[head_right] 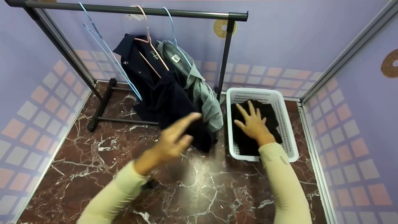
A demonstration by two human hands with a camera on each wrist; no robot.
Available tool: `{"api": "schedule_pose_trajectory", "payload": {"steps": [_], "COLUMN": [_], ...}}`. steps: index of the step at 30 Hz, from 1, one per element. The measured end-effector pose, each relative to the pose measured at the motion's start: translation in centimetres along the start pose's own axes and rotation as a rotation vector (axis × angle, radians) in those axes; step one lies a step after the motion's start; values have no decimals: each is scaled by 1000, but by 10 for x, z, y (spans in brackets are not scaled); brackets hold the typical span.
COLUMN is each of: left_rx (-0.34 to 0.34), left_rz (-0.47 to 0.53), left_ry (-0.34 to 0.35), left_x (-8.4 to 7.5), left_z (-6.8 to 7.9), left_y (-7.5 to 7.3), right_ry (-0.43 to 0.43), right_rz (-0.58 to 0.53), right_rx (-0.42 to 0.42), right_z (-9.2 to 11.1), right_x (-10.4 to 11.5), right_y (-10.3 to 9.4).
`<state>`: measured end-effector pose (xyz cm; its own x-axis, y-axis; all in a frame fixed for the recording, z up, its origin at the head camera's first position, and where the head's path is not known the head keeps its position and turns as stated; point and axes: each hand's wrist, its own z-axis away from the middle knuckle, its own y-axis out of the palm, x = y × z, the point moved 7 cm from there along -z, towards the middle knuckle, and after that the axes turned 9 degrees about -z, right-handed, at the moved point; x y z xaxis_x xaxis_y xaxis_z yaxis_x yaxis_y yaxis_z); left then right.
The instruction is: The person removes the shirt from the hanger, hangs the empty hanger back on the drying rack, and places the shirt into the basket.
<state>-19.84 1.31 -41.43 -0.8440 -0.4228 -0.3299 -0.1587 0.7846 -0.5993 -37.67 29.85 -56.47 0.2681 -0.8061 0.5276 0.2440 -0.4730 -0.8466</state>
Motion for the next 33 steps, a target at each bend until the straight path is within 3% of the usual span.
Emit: {"api": "schedule_pose_trajectory", "payload": {"steps": [2,5,10,19,27,30,33], "left_rx": [-119,-237,-324,-205,-130,-109,-106], "left_rz": [-35,-66,-138,-251,-314,-316,-322], "left_ry": [25,-4,-123,-351,-467,-487,-490], "left_x": [11,29,63,117,147,151,152], "left_z": [16,38,72,111,131,133,133], "left_y": [-26,-53,-74,-71,-58,-56,-56], "right_ry": [-5,-2,3,88,138,148,136], "right_rz": [51,93,125,156,161,167,172], "right_rx": [43,88,189,293,380,349,255], "right_z": [-4,-8,-15,-26,-28,-29,-31], "right_x": [2,2,7,10,7,6,7], "right_y": [7,14,19,23,37,33,23]}}
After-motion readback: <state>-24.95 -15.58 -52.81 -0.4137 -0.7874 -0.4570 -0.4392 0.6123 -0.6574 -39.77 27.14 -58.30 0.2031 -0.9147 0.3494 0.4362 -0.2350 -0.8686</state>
